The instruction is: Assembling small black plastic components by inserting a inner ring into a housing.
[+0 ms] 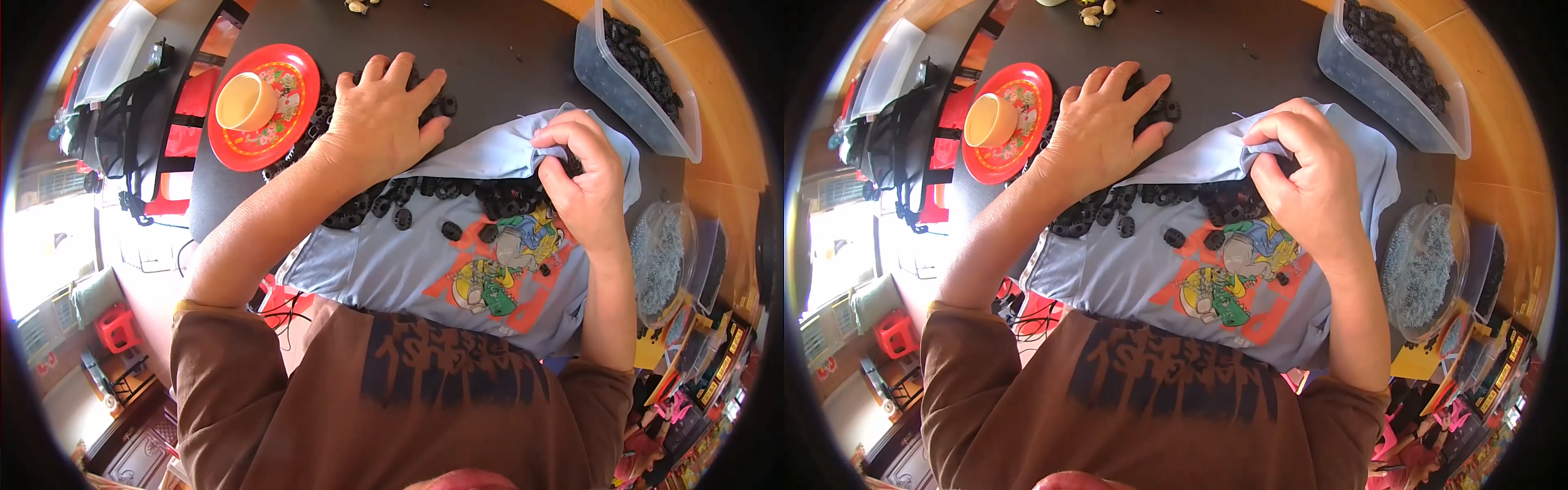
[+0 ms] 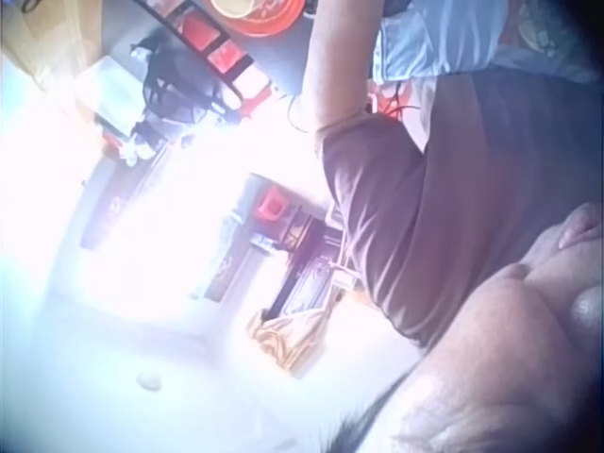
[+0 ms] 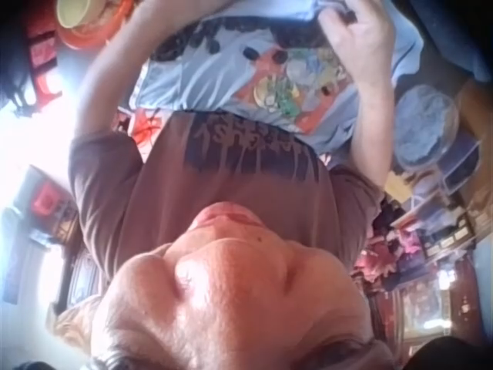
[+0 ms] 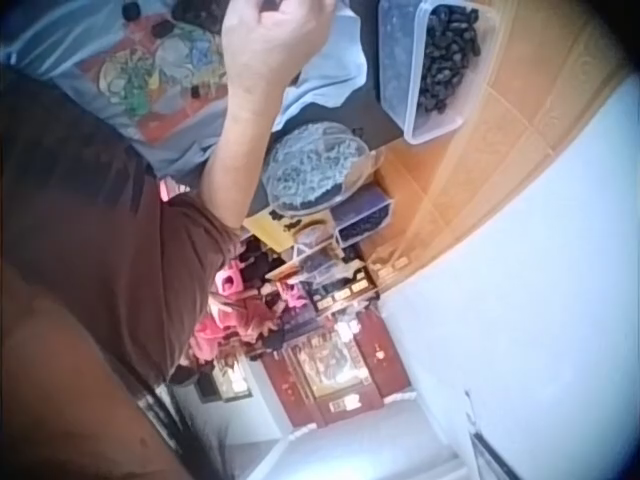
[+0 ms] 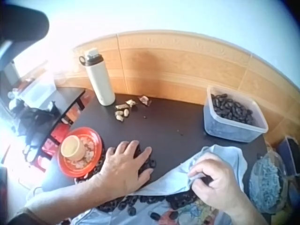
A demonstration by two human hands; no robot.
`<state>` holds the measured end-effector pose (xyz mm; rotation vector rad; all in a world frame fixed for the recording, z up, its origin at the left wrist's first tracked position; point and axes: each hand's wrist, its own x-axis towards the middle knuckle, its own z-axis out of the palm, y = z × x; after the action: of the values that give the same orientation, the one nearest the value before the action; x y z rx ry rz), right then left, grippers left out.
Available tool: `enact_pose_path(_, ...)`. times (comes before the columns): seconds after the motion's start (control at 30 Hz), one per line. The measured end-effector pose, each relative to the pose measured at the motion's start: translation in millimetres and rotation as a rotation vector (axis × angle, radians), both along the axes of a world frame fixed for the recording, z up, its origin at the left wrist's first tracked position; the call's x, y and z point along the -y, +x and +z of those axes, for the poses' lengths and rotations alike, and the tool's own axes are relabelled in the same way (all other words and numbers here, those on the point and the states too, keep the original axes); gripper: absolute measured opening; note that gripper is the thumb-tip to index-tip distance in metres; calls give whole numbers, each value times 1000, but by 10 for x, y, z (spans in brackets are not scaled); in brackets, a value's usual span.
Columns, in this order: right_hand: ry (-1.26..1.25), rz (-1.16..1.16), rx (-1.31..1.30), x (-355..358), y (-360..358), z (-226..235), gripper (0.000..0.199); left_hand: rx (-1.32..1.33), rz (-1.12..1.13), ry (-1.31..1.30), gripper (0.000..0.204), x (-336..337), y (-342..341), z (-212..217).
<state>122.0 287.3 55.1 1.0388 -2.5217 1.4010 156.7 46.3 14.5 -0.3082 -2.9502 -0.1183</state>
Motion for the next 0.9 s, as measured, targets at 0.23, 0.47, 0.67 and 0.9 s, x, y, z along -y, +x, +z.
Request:
enact_pose_path(0.23,57,11,-25,-44,-79,-35,23,-97,-67,110,26,60,-41,-46)
enact_pose_path(0.47,126,23,-26,39,-170,-20,17,-92,-69,149,21,128,-17,-39)
enact_pose_path(0.67,118,2,84,22,-410,-112,10,-22,-52,165,25,116,-102,-88)
enact_pose_path(0.9,227,-3,195,177,-745,-226,10,59,-36,154,27,154,-179,-3)
